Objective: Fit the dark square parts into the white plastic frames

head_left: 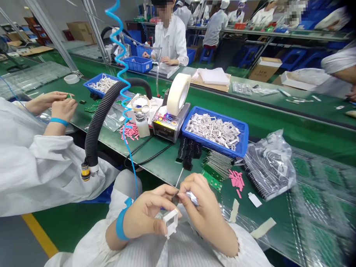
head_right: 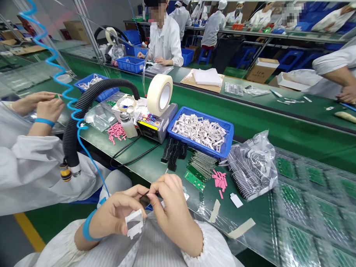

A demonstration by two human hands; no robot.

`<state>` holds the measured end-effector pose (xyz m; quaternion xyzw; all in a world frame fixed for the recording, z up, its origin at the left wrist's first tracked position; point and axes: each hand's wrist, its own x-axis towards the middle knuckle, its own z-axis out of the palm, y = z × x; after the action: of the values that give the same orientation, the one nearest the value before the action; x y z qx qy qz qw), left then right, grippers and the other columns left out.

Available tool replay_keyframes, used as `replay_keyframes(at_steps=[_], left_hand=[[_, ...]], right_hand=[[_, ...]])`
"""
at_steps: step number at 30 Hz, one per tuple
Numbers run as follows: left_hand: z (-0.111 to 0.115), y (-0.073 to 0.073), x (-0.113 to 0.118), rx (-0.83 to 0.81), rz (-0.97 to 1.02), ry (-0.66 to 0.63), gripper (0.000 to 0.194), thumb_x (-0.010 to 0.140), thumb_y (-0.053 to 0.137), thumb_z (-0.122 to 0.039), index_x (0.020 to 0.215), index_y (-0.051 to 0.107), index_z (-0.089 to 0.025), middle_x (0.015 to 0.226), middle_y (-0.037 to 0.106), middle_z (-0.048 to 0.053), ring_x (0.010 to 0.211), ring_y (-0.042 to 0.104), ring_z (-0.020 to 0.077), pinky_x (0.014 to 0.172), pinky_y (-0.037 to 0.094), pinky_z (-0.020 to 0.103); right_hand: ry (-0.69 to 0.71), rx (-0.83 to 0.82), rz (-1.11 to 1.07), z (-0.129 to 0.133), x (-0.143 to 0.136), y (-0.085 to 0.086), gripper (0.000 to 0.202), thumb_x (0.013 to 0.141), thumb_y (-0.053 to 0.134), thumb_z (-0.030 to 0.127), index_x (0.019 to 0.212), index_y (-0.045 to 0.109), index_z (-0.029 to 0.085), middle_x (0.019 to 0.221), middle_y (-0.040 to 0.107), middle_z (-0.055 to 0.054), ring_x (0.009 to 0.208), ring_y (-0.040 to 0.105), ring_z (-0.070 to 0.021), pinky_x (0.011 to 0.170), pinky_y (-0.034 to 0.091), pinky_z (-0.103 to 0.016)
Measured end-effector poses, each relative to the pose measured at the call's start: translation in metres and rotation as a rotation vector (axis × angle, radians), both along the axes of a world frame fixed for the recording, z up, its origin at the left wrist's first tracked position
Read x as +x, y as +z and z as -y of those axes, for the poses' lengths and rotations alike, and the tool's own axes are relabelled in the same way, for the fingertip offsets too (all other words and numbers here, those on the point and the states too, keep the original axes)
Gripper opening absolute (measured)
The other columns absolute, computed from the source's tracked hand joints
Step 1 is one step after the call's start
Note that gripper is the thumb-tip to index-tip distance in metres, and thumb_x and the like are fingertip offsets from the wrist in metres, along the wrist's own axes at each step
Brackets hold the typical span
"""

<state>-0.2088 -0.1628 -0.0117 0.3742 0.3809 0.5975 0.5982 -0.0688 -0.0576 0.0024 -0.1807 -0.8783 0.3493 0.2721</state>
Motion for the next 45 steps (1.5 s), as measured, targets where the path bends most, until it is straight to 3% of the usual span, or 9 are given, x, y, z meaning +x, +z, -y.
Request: replay_keyframes(at_steps=[5,10,13,20,24,32,39,42,45], left_hand=[[-0.004,-0.008,0.001,-0.15,0.548,0.026,0.033,0.063,0.073,-0.044,0.08,0.072,-0.015,0.113,0.061,0.011,0.105,0.056,0.0271,0.1,0.035,0.044],[-0.002,-0.007,-0.002,-0.145,0.725,0.018,0.032,0.069,0.071,-0.04,0.084,0.071,-0.012,0.116,0.063,0.01,0.113,0.054,0.0255,0.107,0.03,0.041],[-0.003,-0.002,0.0,-0.148,0.749,0.0,0.033,0.07,0.07,-0.04,0.086,0.071,-0.012,0.117,0.064,0.011,0.113,0.055,0.0251,0.105,0.034,0.039],[-0.008,0.007,0.007,-0.156,0.651,-0.027,0.031,0.07,0.07,-0.038,0.087,0.071,-0.012,0.114,0.065,0.013,0.112,0.056,0.0275,0.104,0.033,0.042],[-0.007,0.006,0.006,-0.18,0.545,-0.022,0.036,0.067,0.072,-0.041,0.088,0.071,-0.012,0.099,0.069,0.014,0.107,0.058,0.0312,0.1,0.035,0.047],[-0.006,0.003,0.004,-0.233,0.394,0.023,0.041,0.063,0.074,-0.044,0.085,0.071,-0.01,0.1,0.066,0.014,0.092,0.062,0.0251,0.078,0.044,0.032],[-0.003,0.006,-0.007,-0.192,0.548,0.062,0.036,0.066,0.072,-0.043,0.094,0.07,-0.02,0.123,0.062,0.014,0.121,0.048,0.0311,0.103,0.029,0.046],[-0.006,-0.004,-0.006,-0.169,0.415,0.211,0.037,0.065,0.074,-0.041,0.097,0.069,-0.022,0.119,0.065,0.01,0.115,0.054,0.0283,0.099,0.035,0.043],[-0.013,-0.017,0.001,-0.116,0.191,0.404,0.032,0.068,0.073,-0.032,0.097,0.066,-0.021,0.097,0.074,0.007,0.094,0.065,0.0223,0.09,0.043,0.038]], right_hand=[[0.013,0.024,-0.028,0.001,0.021,-0.006,0.013,0.089,0.036,0.018,0.079,0.042,0.022,0.075,0.048,-0.001,0.075,0.048,-0.0178,0.07,0.037,-0.034],[-0.25,0.182,0.316,-0.033,0.037,-0.068,0.02,0.087,0.04,0.02,0.068,0.048,0.02,0.069,0.052,-0.004,0.068,0.047,-0.0193,0.064,0.033,-0.035],[-0.292,0.229,0.39,-0.043,0.039,-0.082,0.016,0.085,0.045,0.02,0.072,0.055,0.019,0.073,0.057,-0.006,0.072,0.05,-0.0218,0.069,0.034,-0.039],[0.103,-0.195,-0.084,-0.027,0.026,-0.015,0.035,0.085,0.052,0.044,0.115,0.05,0.025,0.106,0.055,-0.008,0.102,0.052,-0.0233,0.084,0.044,-0.039],[0.204,-0.06,-0.014,-0.026,0.01,-0.002,0.041,0.08,0.06,0.04,0.116,0.05,0.024,0.113,0.055,-0.009,0.106,0.051,-0.0243,0.091,0.039,-0.043],[0.16,0.312,0.1,-0.029,-0.002,0.008,0.02,0.078,0.061,0.029,0.097,0.063,0.03,0.101,0.065,0.0,0.106,0.051,-0.0228,0.104,0.012,-0.055],[-0.031,0.521,0.113,-0.046,0.013,0.007,0.013,0.077,0.063,0.031,0.087,0.064,0.024,0.086,0.068,0.0,0.101,0.053,-0.0273,0.104,0.003,-0.062],[-0.121,0.461,0.09,-0.049,0.016,0.005,0.015,0.075,0.064,0.029,0.089,0.062,0.025,0.086,0.066,-0.001,0.098,0.054,-0.0274,0.103,0.006,-0.063],[-0.12,0.124,-0.041,-0.039,0.014,0.006,0.019,0.076,0.063,0.031,0.093,0.056,0.025,0.091,0.06,-0.004,0.094,0.055,-0.025,0.096,0.029,-0.054]])
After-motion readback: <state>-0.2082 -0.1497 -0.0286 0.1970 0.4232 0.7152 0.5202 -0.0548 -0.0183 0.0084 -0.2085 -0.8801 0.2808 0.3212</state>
